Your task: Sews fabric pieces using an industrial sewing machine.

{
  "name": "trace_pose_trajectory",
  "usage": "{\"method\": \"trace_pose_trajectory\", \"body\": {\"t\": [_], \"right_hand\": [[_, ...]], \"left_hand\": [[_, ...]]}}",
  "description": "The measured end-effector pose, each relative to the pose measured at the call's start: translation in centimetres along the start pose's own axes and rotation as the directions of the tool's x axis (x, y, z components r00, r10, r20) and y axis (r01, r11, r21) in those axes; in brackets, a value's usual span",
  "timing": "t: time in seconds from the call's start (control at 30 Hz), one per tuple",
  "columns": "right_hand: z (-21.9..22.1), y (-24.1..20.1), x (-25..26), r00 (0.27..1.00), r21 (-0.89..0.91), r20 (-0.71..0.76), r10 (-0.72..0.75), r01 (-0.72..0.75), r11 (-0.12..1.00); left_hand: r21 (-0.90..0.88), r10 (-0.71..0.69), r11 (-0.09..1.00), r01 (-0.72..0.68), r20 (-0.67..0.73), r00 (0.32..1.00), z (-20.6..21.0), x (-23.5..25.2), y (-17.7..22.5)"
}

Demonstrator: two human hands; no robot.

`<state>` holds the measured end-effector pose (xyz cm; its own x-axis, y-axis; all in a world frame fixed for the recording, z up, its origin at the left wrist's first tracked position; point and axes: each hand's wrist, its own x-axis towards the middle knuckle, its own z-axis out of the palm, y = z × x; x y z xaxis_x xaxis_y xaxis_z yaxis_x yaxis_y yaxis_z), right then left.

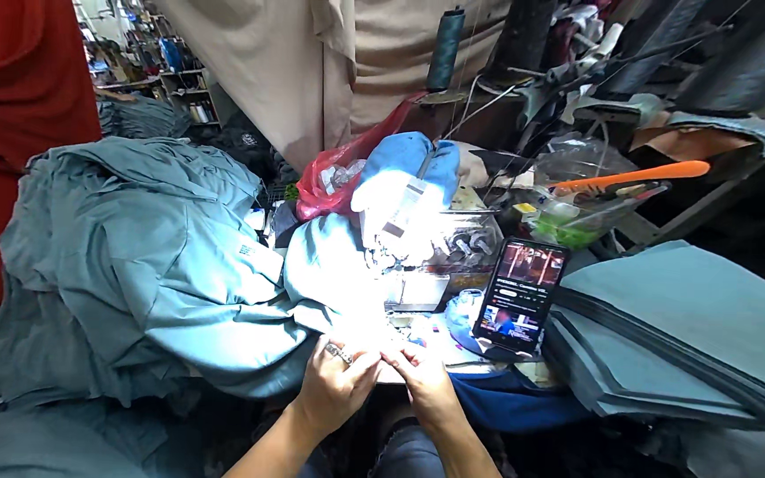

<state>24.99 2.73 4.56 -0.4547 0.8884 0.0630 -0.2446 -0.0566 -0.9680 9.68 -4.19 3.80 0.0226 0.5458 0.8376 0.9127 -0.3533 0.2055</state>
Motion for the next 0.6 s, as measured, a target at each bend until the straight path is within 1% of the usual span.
{"method": "trace_pose_trajectory", "body": {"t": [0.07,0.13,0.2,0.27,0.3,0.37,0.4,0.5,0.57,0.6], "right_hand": [[0.1,-0.6,0.1,1.0,0.016,-0.001,0.0,0.0,1.0],[0.2,-1.1,0.1,1.0,-0.007,-0.011,-0.023,0.022,1.0],[-0.1,-0.8,0.1,1.0,-0.052,-0.029,-0.009,0.008,0.999],[-0.5,0.5,0.2,0.999,-0.126,-0.054,0.006,-0.013,0.992],[-0.6,1.1,0.1,0.998,-0.158,-0.061,0.013,-0.023,0.987],[-0.7,2.0,-0.1,0.997,-0.192,-0.076,0.027,-0.042,0.981],[-0.7,2.1,-0.1,0.996,-0.192,-0.083,0.027,-0.043,0.981],[-0.5,2.0,-0.3,0.995,-0.175,-0.096,-0.002,-0.015,0.984],[-0.4,1.7,0.3,0.994,-0.153,-0.11,0.0,-0.017,0.988],[-0.3,1.5,0.9,0.993,-0.153,-0.12,-0.003,-0.015,0.988]], "left_hand": [[0.167,-0.005,0.986,0.005,-0.001,1.0,0.6,0.1,-0.5],[0.268,0.047,0.962,-0.045,-0.002,0.999,1.1,0.9,-1.8],[0.289,0.079,0.953,-0.087,0.041,0.996,1.2,2.1,-2.8],[0.319,0.05,0.943,-0.091,0.136,0.99,1.1,3.4,-2.9],[0.339,0.018,0.937,-0.089,0.205,0.979,1.1,3.9,-2.8],[0.394,-0.099,0.917,-0.054,0.358,0.929,1.2,4.6,-2.3],[0.419,-0.129,0.907,-0.052,0.393,0.911,1.4,4.7,-2.2],[0.435,-0.124,0.898,-0.062,0.387,0.914,1.4,4.7,-2.3],[0.399,-0.158,0.916,-0.043,0.456,0.876,1.1,4.9,-2.4],[0.382,-0.144,0.923,-0.049,0.46,0.876,1.0,5.0,-2.5]]}}
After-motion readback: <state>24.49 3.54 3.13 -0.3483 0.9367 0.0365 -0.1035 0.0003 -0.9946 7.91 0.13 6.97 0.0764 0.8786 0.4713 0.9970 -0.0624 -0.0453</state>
